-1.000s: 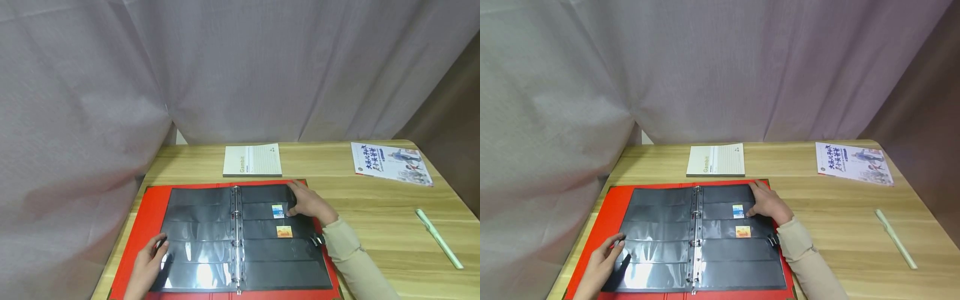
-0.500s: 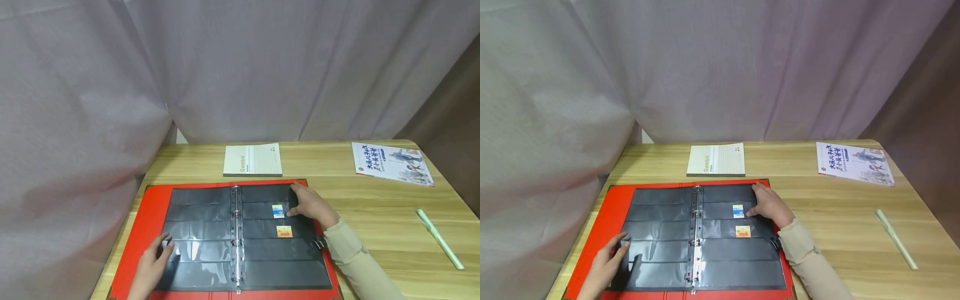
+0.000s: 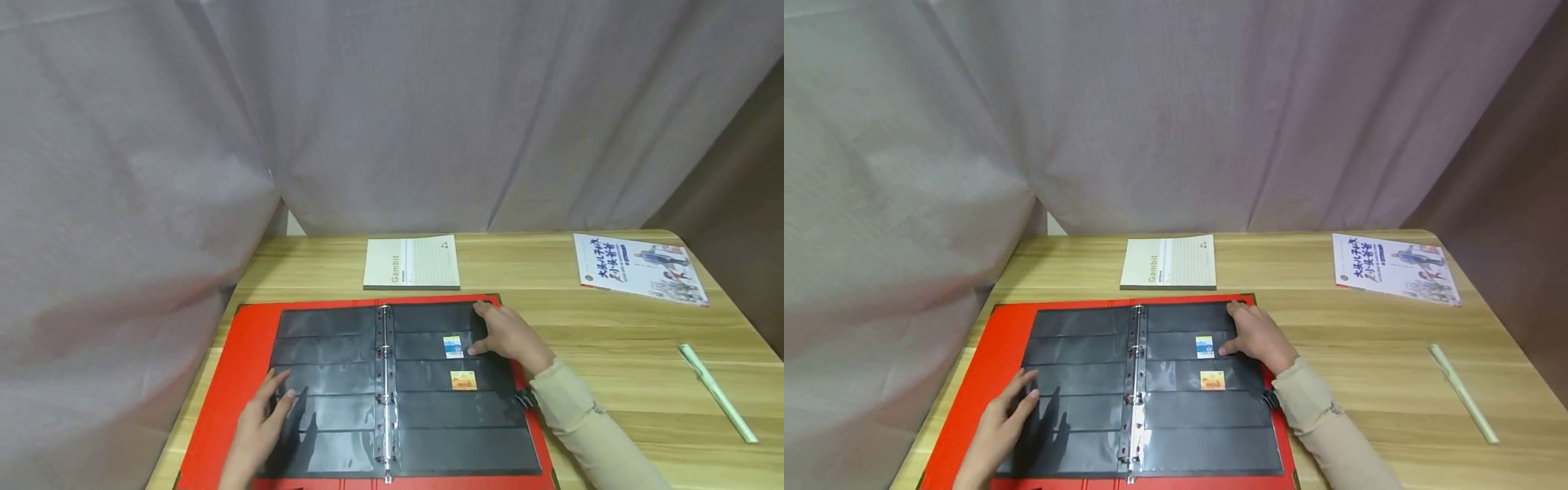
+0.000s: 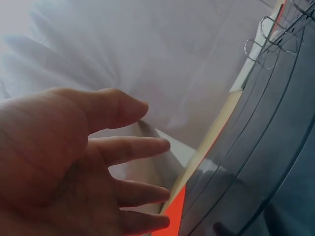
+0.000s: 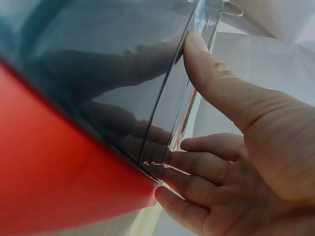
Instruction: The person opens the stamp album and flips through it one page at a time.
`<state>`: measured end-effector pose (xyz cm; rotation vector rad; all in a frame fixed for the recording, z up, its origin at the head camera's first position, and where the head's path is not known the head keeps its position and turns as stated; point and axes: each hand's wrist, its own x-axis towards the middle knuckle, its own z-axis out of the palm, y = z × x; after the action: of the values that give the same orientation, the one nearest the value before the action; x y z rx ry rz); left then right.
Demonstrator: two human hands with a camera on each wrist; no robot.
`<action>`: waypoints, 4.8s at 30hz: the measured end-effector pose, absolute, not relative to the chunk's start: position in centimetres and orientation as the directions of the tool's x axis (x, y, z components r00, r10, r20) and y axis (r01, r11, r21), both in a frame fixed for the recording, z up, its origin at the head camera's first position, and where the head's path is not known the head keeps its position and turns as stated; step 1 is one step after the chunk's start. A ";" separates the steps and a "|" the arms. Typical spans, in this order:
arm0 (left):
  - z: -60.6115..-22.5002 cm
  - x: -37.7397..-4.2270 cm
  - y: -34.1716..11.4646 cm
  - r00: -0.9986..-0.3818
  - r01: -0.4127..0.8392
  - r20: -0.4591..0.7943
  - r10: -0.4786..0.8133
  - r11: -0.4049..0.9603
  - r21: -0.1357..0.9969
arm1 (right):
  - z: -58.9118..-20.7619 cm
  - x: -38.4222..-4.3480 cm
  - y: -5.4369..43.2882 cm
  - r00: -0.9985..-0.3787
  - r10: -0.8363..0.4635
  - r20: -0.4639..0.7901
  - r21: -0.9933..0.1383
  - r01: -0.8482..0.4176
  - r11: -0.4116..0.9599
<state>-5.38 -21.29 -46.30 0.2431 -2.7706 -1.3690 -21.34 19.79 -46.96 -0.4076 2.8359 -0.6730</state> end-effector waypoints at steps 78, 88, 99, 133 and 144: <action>-47.9 -7.3 -15.5 -0.976 -0.126 -0.217 0.026 0.741 0.659 | -46.1 -20.0 22.4 -0.958 -0.275 -0.077 -0.841 -0.085 0.534; -47.9 -7.2 -15.7 -0.978 -0.116 -0.203 0.034 0.724 0.680 | -45.1 -18.3 23.3 -0.949 -0.314 -0.037 -0.896 -0.108 0.431; -47.8 -7.2 -15.6 -0.980 -0.119 -0.198 0.022 0.735 0.667 | -42.9 -16.5 23.4 -0.927 -0.346 -0.144 -0.889 -0.032 0.458; -45.3 -7.7 -14.2 -0.991 -0.051 -0.124 0.046 0.735 0.677 | -38.9 -13.9 22.5 -0.910 -0.400 -0.113 -0.925 -0.050 0.376; -43.5 -7.7 -14.0 -0.995 0.038 -0.040 0.097 0.690 0.723 | -35.6 -13.4 20.0 -0.927 -0.373 -0.024 -0.922 -0.123 0.366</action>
<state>-7.71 -14.01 -43.52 -0.1182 -2.9561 -1.2613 -13.43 19.98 -35.61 -0.4444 2.3980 -1.5885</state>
